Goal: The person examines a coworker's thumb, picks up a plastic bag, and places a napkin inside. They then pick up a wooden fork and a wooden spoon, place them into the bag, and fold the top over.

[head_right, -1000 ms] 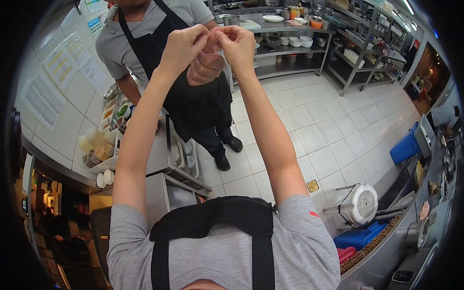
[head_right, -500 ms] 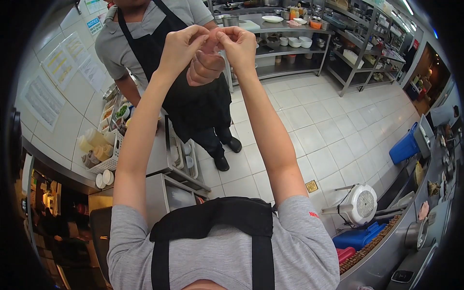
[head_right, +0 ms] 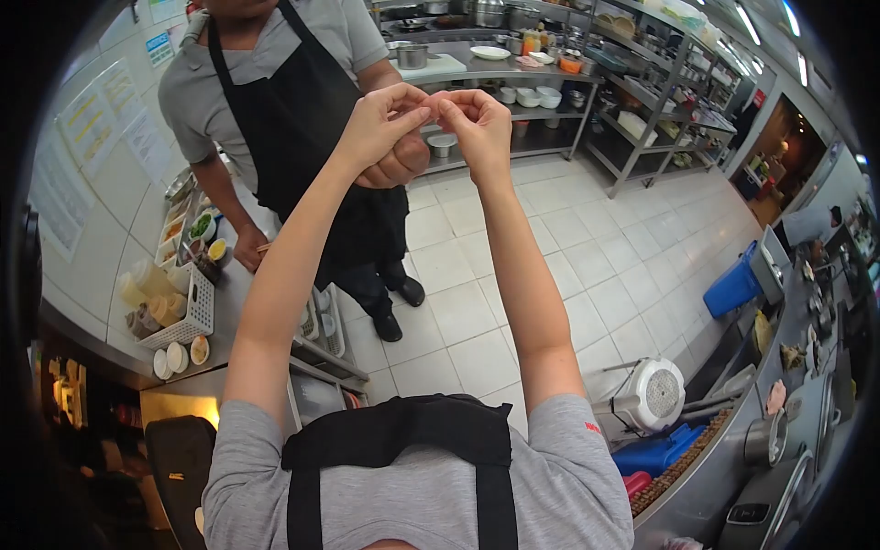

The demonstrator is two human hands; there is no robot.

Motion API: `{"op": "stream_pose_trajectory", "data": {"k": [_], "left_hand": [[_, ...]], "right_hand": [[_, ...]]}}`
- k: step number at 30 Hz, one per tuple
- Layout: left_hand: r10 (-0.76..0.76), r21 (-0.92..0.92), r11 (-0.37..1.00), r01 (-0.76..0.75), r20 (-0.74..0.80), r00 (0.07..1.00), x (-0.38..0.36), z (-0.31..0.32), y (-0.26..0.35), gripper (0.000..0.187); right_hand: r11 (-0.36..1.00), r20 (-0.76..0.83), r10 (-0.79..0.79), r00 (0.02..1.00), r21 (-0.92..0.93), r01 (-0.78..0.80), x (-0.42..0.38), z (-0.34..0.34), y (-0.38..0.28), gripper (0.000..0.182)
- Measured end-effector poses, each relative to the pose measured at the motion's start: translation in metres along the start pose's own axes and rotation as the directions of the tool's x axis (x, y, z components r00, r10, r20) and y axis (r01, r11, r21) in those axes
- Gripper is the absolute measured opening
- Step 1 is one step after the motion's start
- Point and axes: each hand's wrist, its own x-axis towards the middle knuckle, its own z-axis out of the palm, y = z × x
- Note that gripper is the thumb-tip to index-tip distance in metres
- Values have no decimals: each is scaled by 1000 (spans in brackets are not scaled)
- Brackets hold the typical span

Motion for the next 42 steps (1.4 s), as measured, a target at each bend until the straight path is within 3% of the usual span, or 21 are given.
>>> {"op": "stream_pose_trajectory", "data": {"k": [2,5,13,15,16,18,22,26,28,31,34,42], "left_hand": [[-5,-19,1000,6,20,1000,-1,9,-3,20],[24,-44,999,-22,30,999,1,19,-13,21],[-22,-53,998,28,119,993,-5,20,-13,24],[-14,-49,999,20,108,994,-7,20,-14,24],[-4,-44,999,9,100,995,-8,20,-13,24],[-7,-28,1000,9,96,995,-10,19,-10,23],[-39,-61,997,45,96,995,-16,16,-4,21],[-23,-38,999,24,42,999,-18,7,1,22],[86,55,995,-83,-59,995,-18,-1,8,18],[202,215,960,-181,-78,976,-19,-16,15,12],[223,242,949,-202,-63,973,-20,-24,18,9],[311,411,868,-279,-11,950,-21,-31,24,8]], "right_hand": [[928,-81,-149,985,-355,111,-3,-9,1,16],[823,11,-211,977,-537,184,-9,-16,-13,19],[825,216,-26,976,-547,142,-3,-37,-15,18],[912,156,113,981,-407,-40,-2,-37,-10,20],[913,159,115,981,-407,-41,-3,-36,-10,20],[941,196,267,944,-264,-211,-7,-32,-10,22],[983,198,164,966,-114,-144,-14,-24,0,20],[996,147,56,988,-84,-44,-19,-12,2,17],[994,146,-25,989,-100,40,-19,-5,0,15],[984,138,-100,985,-131,118,-17,3,-2,16],[963,125,-170,978,-190,192,-18,13,-8,16],[954,144,-175,974,-218,203,-17,19,-11,13]]}}
